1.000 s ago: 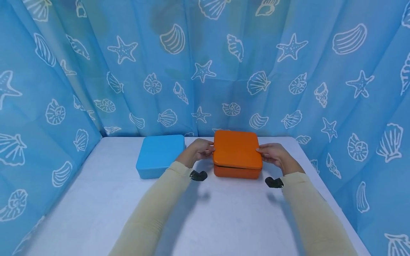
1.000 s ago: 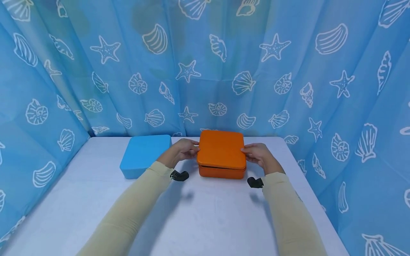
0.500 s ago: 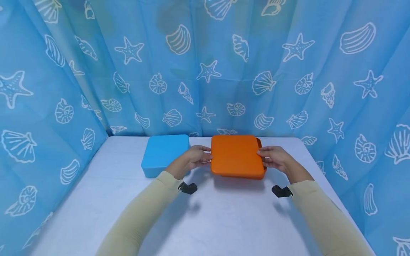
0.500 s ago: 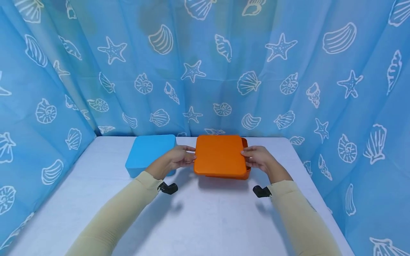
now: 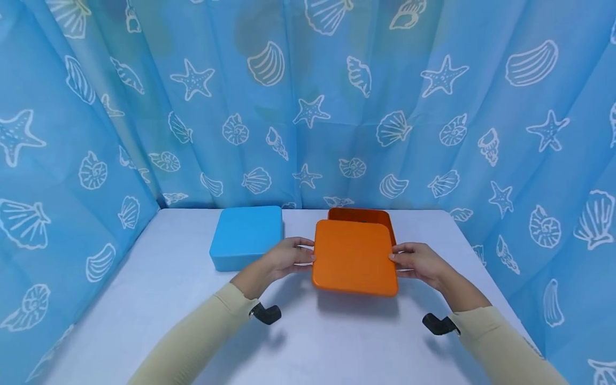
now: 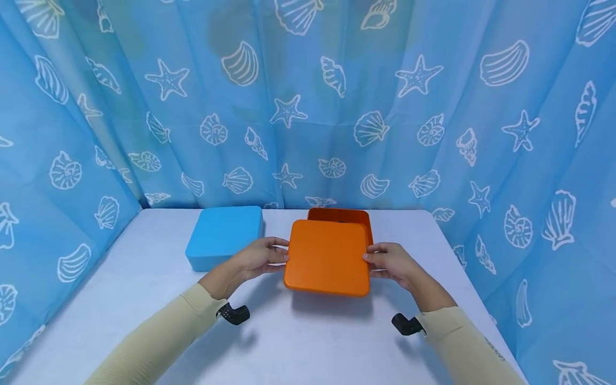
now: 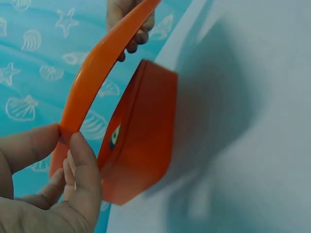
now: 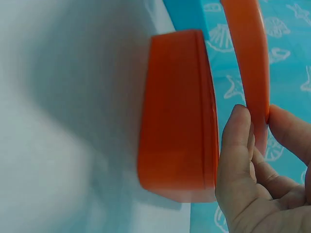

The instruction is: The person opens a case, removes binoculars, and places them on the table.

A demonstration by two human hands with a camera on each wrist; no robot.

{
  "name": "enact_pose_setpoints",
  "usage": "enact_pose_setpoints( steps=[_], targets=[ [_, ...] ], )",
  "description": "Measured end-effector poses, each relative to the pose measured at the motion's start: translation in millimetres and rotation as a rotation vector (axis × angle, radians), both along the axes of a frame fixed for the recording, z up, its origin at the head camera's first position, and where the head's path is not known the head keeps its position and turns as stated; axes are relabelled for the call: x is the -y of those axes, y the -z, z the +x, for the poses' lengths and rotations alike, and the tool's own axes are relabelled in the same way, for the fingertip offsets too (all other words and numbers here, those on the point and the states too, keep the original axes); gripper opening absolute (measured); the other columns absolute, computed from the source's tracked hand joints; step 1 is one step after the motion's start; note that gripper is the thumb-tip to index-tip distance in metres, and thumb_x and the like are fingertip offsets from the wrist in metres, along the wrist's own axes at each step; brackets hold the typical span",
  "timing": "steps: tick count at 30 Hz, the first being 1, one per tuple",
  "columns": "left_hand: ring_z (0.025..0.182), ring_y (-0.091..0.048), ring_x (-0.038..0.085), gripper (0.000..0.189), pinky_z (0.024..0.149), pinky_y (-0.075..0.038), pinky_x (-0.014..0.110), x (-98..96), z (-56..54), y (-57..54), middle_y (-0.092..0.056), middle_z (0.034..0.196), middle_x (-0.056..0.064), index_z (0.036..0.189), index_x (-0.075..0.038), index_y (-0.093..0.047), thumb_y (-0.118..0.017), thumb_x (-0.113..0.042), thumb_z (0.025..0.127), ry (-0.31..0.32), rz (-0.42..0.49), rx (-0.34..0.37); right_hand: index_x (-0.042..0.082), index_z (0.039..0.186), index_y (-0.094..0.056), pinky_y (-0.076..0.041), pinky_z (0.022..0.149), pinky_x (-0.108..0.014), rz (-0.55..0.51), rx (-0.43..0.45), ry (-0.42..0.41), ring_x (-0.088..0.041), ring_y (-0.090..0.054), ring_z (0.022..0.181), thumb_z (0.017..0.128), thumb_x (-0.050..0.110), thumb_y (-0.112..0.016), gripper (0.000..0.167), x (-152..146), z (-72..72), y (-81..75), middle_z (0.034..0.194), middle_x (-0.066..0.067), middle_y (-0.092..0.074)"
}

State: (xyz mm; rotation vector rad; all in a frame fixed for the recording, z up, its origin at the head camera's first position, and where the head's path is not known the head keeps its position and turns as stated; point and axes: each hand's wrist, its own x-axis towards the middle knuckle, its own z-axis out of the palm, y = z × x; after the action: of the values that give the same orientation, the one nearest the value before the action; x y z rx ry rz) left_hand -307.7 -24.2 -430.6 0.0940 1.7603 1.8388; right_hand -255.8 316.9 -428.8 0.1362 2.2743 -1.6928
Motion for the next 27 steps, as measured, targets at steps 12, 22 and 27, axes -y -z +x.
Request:
enact_pose_setpoints(
  steps=[12,22,27],
  targets=[
    [0.094,-0.065,0.028,0.046,0.087,-0.053,0.045,2.5,48.4,19.3,-0.062,0.108,0.017,0.125,-0.001,-0.053,-0.074,0.0,0.084,0.05,0.0,-0.019,-0.005,0.124,-0.056,-0.058,0.074,-0.04,0.165,0.023,-0.002,-0.026,-0.067,0.085,0.088,0.025,-0.074,0.05,1,43.5,9.5,0.1,-0.01,-0.068],
    [0.089,-0.066,0.028,0.044,0.081,-0.056,0.042,3.9,75.3,39.6,-0.063,0.104,0.018,0.122,-0.002,-0.053,-0.073,0.002,0.083,0.06,0.029,0.004,-0.004,0.122,-0.057,-0.058,0.072,-0.04,0.181,0.067,0.014,-0.027,-0.067,0.082,0.086,0.017,-0.076,0.046,0,64.5,19.3,0.09,-0.01,-0.068],
    [0.086,-0.067,0.027,0.043,0.079,-0.057,0.041,3.9,87.5,45.3,-0.063,0.101,0.017,0.121,-0.001,-0.052,-0.071,0.005,0.083,0.062,0.034,0.02,-0.004,0.12,-0.058,-0.058,0.072,-0.039,0.175,0.11,0.022,-0.026,-0.066,0.079,0.085,0.015,-0.076,0.043,0,71.2,29.2,0.088,-0.01,-0.067]
  ],
)
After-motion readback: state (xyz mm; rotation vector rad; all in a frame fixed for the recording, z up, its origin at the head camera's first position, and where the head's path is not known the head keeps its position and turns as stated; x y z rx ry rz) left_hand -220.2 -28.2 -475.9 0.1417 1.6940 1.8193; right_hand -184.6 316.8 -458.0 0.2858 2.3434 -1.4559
